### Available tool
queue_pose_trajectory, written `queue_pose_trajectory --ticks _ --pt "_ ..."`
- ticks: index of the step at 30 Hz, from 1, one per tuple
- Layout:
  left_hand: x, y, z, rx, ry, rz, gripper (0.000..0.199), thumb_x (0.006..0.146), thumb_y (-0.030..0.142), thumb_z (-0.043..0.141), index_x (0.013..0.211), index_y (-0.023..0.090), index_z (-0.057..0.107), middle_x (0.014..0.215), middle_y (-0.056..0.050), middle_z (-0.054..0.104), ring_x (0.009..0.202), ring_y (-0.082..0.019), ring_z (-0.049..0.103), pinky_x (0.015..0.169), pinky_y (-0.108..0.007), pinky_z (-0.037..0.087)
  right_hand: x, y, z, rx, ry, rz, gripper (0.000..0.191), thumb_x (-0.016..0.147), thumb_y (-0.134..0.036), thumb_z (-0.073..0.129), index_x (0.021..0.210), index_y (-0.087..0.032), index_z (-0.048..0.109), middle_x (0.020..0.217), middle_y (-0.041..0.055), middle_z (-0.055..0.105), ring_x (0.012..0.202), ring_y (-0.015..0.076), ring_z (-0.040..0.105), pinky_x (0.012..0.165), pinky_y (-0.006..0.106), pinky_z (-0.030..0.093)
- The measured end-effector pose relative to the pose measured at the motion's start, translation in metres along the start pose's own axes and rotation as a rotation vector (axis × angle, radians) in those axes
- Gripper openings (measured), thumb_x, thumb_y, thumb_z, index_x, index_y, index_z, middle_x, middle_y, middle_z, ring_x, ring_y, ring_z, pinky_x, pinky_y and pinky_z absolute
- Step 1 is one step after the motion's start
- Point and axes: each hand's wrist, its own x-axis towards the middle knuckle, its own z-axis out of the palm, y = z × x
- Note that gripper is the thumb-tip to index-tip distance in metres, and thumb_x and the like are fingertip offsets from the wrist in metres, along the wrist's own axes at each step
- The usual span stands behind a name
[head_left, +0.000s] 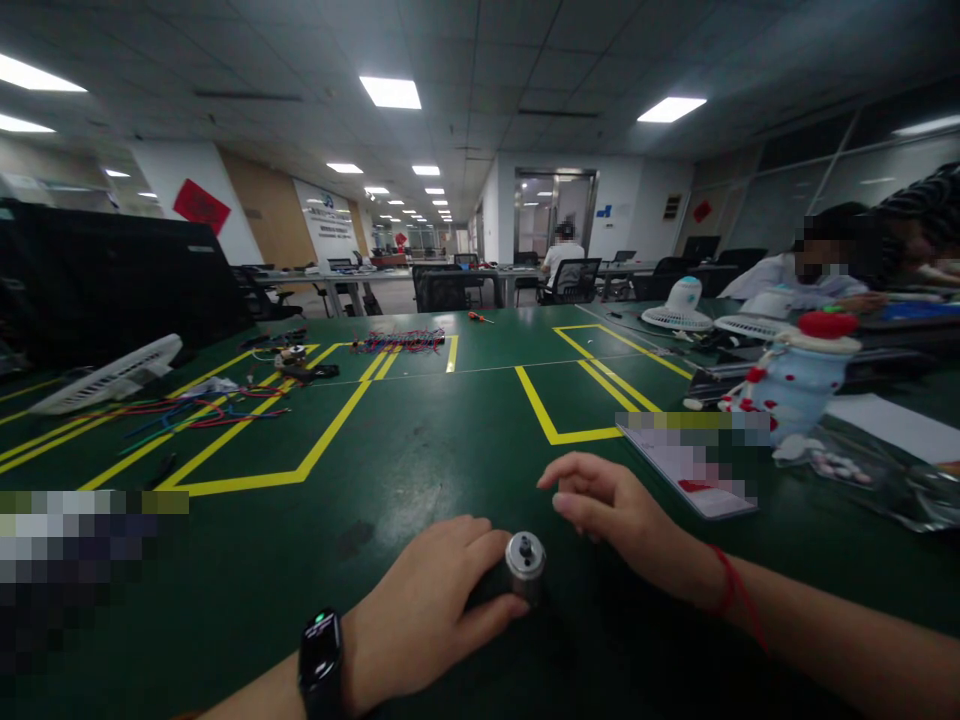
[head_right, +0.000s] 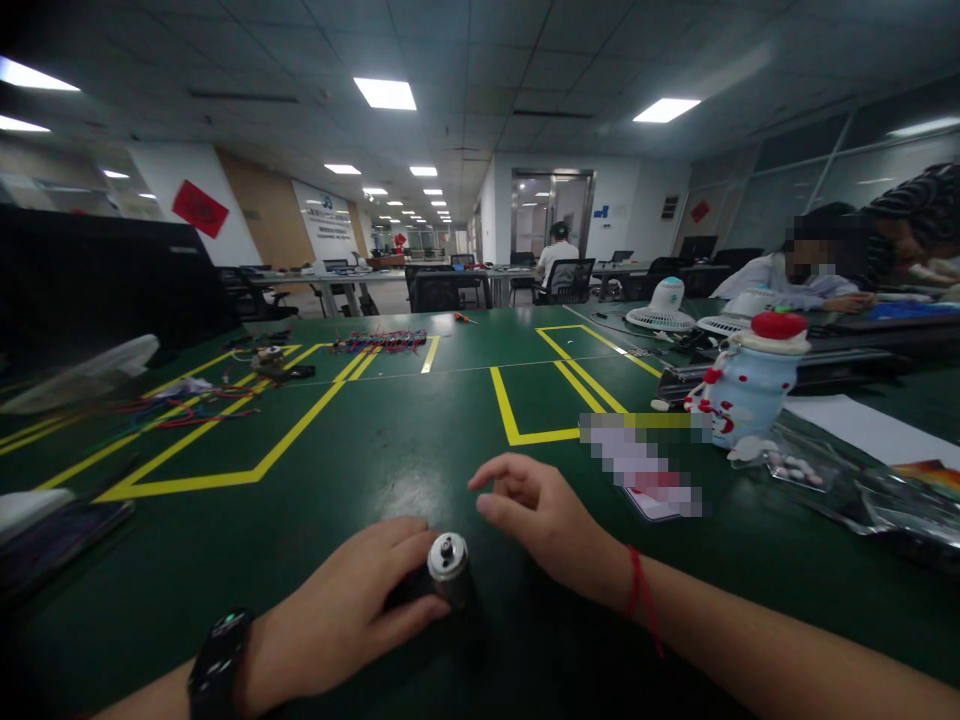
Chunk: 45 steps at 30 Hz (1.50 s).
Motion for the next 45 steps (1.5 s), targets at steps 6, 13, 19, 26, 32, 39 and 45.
queue_pose_trajectory --ticks 6,13,19,26,32,39,45 --pt "0.0 0.001 -0.002 -0.023 -0.006 -0.003 0.017 0.093 0.035 0.06 0.102 0.021 0.057 0.096 -0.003 0.06 0.085 -0.021 0.053 0.074 -0.032 0.042 0.009 0.036 -0.016 0.083 0.278 0.093 0.039 0.082 -0.035 0.067 0.063 -0.021 0.035 0.056 -0.0074 0.041 0.05 0.0089 0.033 0.049 0.024 0.03" --pt "0.0 0.001 -0.002 -0.038 -0.02 -0.008 0.016 0.093 0.035 0.061 0.1 0.021 0.058 0.095 -0.002 0.06 0.084 -0.021 0.053 0.073 -0.032 0.042 0.01 0.046 -0.014 -0.042 0.407 0.047 0.048 0.083 -0.051 0.06 0.062 -0.024 0.026 0.052 -0.0091 0.028 0.044 0.0083 0.027 0.042 0.024 0.025" --pt "0.0 0.0 -0.001 -0.029 -0.011 -0.006 0.016 0.092 0.034 0.061 0.1 0.021 0.058 0.095 -0.003 0.06 0.084 -0.021 0.053 0.074 -0.032 0.042 0.011 0.042 -0.015 -0.165 0.378 0.025 0.041 0.081 -0.025 0.057 0.06 -0.025 0.021 0.05 -0.009 0.027 0.043 0.0081 0.027 0.043 0.025 0.021" --pt "0.0 0.001 -0.001 -0.023 -0.009 -0.004 0.016 0.093 0.035 0.06 0.1 0.021 0.058 0.094 -0.003 0.06 0.083 -0.021 0.053 0.072 -0.031 0.042 -0.004 0.011 0.006 -0.333 0.213 -0.181 0.025 0.081 -0.021 0.059 0.062 -0.02 0.042 0.062 -0.0037 0.042 0.057 0.012 0.039 0.055 0.026 0.034" --pt "-0.001 0.0 0.0 -0.026 -0.013 -0.006 0.019 0.091 0.033 0.062 0.106 0.022 0.058 0.097 -0.003 0.061 0.086 -0.022 0.054 0.077 -0.034 0.043 -0.018 -0.009 0.026 -0.569 0.116 -0.316 0.009 0.082 -0.031 0.069 0.09 -0.029 0.071 0.122 0.0059 0.052 0.118 0.0299 0.044 0.099 0.048 0.033" --pt "0.0 -0.001 0.001 -0.019 -0.004 0.0 0.018 0.092 0.036 0.061 0.101 0.021 0.058 0.094 -0.003 0.06 0.083 -0.021 0.053 0.075 -0.032 0.043 -0.009 -0.005 0.005 -0.415 0.071 -0.252 0.012 0.086 -0.033 0.066 0.086 -0.022 0.069 0.112 0.0063 0.056 0.111 0.0245 0.05 0.099 0.042 0.038" --pt "0.001 -0.001 0.0 -0.013 -0.02 -0.015 0.017 0.092 0.036 0.061 0.099 0.02 0.058 0.093 -0.002 0.059 0.082 -0.02 0.052 0.071 -0.031 0.04 -0.006 0.001 -0.028 -0.588 -0.303 -0.153 0.01 0.08 -0.032 0.073 0.087 -0.025 0.076 0.116 0.0048 0.053 0.113 0.025 0.048 0.099 0.044 0.037"
